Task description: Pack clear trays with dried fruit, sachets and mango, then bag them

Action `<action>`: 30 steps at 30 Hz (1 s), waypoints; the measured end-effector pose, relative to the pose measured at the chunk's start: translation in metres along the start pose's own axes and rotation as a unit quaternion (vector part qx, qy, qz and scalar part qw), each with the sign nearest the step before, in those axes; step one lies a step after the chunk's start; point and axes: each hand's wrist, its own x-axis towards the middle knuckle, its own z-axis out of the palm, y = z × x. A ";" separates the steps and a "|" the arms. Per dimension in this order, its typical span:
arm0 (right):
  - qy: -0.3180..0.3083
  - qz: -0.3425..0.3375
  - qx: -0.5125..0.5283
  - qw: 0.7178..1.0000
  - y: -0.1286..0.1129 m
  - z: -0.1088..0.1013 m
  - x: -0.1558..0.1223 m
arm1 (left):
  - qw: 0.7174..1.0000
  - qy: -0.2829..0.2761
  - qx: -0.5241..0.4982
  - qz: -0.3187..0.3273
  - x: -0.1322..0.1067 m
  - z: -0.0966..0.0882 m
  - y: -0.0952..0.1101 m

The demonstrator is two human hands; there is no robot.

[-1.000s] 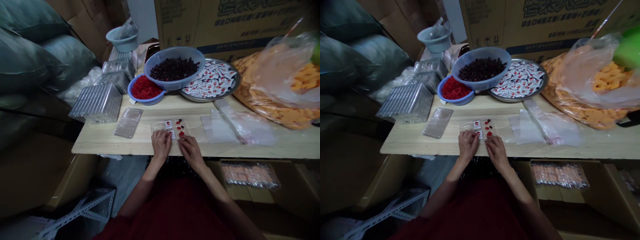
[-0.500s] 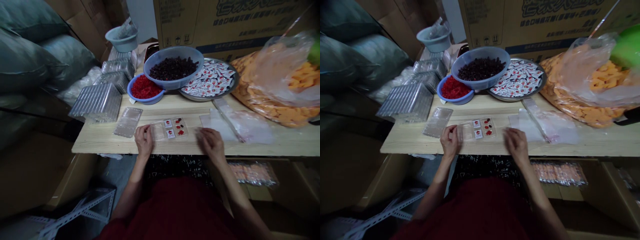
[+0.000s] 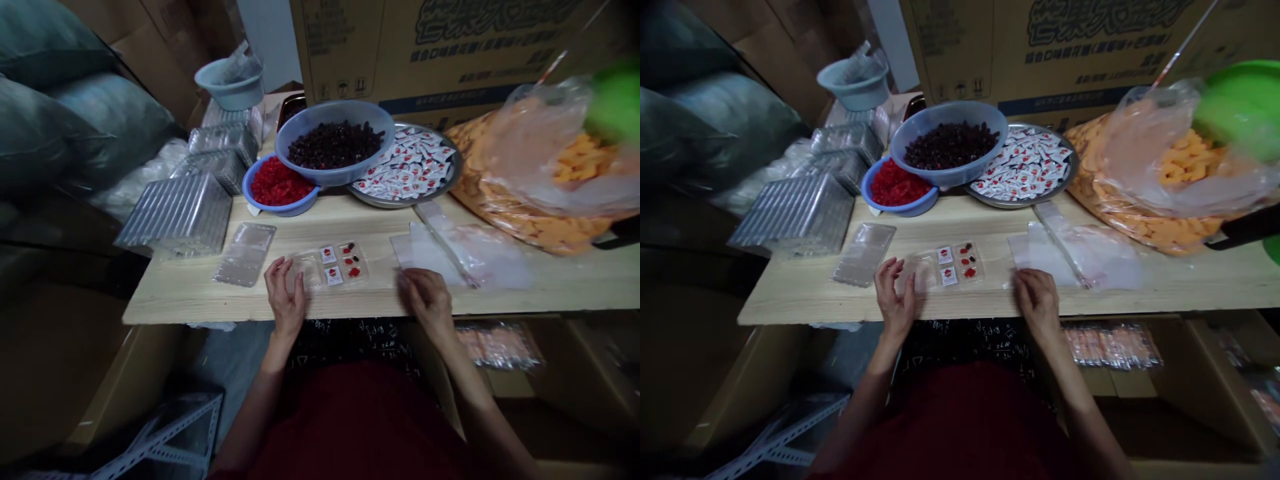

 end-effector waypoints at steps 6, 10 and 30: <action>-0.040 0.008 0.056 0.998 -0.022 0.006 -0.027 | 0.985 -0.131 0.015 0.112 0.000 0.008 0.008; -0.044 0.020 0.072 0.996 -0.035 0.006 -0.049 | 0.972 -0.168 0.105 0.123 -0.012 0.011 -0.003; 0.209 0.122 -0.202 0.949 0.095 -0.207 0.204 | 0.986 -0.005 0.151 0.071 -0.005 -0.031 -0.058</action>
